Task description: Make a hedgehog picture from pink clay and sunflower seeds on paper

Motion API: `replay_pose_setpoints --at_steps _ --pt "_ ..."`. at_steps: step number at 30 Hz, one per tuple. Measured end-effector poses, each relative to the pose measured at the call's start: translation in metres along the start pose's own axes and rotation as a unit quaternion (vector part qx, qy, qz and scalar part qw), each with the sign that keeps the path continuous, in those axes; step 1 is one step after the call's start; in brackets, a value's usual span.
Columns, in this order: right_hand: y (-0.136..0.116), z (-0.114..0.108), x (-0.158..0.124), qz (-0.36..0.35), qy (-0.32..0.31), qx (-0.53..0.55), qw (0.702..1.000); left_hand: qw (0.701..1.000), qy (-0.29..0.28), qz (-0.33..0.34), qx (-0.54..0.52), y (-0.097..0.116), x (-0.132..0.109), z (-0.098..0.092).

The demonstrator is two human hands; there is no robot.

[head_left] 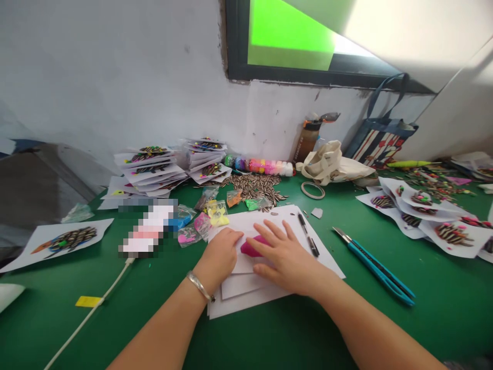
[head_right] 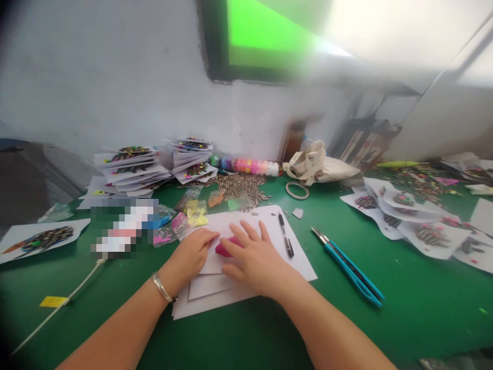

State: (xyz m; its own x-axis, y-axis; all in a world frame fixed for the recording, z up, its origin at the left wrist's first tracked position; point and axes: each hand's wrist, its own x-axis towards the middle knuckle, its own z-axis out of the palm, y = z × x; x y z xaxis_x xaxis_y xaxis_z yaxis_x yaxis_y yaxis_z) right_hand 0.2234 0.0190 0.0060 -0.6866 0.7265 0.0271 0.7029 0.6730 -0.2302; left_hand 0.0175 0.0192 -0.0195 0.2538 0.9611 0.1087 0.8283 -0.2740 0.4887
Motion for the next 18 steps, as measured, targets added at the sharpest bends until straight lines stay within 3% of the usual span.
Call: replay_pose_setpoints --at_steps 3,9,18 --pt "-0.012 0.006 0.003 -0.017 -0.028 0.008 0.999 1.000 -0.001 -0.013 -0.004 0.001 0.000 -0.003" --pt "-0.018 0.007 0.005 -0.023 -0.020 0.001 1.000 1.000 0.008 -0.018 -0.010 0.001 0.001 -0.005" --pt "-0.012 0.011 0.007 0.000 -0.013 -0.004 1.000 0.999 0.009 -0.034 -0.026 0.001 0.002 -0.004"
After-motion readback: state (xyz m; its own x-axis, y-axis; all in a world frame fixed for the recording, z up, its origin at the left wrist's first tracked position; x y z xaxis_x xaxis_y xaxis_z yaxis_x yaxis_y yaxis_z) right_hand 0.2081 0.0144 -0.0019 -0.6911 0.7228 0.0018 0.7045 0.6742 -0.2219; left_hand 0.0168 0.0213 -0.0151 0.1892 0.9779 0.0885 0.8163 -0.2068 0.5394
